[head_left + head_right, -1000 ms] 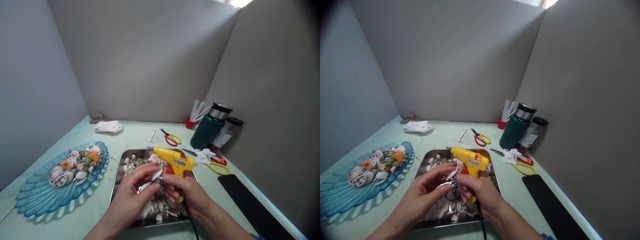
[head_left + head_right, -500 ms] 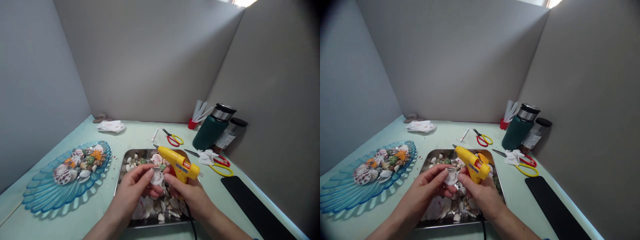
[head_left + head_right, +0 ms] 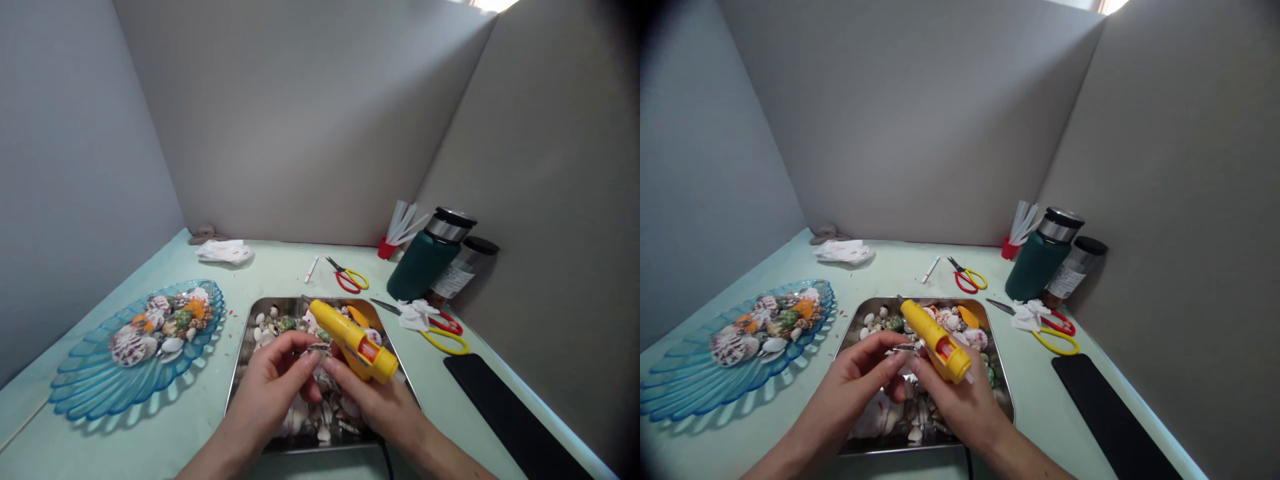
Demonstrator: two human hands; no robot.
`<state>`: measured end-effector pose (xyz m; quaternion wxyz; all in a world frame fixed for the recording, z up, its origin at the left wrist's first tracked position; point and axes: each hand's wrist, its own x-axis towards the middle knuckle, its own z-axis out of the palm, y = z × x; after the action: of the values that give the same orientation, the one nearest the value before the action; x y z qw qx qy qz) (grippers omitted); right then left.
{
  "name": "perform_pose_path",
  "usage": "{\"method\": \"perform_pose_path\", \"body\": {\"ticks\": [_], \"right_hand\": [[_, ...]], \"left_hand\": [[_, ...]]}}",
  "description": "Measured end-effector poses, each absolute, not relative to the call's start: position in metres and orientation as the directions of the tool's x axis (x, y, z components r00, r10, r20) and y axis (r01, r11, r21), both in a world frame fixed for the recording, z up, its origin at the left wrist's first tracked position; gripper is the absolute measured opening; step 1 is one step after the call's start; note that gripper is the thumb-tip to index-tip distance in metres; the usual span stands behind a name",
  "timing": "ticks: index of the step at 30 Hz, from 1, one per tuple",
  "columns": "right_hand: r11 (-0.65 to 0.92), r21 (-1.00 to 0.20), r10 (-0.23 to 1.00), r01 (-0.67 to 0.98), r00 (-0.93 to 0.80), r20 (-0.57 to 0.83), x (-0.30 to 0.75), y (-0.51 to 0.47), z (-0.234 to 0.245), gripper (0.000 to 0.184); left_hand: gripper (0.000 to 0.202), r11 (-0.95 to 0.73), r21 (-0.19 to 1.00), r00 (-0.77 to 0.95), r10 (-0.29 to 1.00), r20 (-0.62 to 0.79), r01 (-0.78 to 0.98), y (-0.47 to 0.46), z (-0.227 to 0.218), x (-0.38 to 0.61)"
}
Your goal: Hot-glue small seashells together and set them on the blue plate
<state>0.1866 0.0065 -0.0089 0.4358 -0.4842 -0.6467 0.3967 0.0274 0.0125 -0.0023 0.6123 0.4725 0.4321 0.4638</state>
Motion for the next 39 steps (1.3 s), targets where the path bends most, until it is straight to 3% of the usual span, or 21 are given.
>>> {"method": "perform_pose_path", "body": {"ticks": [10, 19, 39], "right_hand": [[0.251, -0.938, 0.953, 0.240, -0.233, 0.195, 0.1855, 0.0045, -0.0033, 0.014], [0.174, -0.952, 0.977, 0.253, -0.164, 0.135, 0.1857, 0.0052, -0.0049, 0.020], [0.259, -0.915, 0.964, 0.311, -0.135, 0.227, 0.1870, 0.0037, -0.0052, 0.015]], "left_hand": [[0.024, 0.144, 0.980, 0.207, 0.972, -0.113, -0.140, 0.0120, -0.0026, 0.0275], [0.023, 0.132, 0.986, 0.215, 0.971, -0.107, -0.105, 0.0115, 0.0001, 0.0265], [0.023, 0.125, 0.991, 0.215, 0.970, -0.111, -0.054, 0.0115, -0.0016, 0.0237]]}}
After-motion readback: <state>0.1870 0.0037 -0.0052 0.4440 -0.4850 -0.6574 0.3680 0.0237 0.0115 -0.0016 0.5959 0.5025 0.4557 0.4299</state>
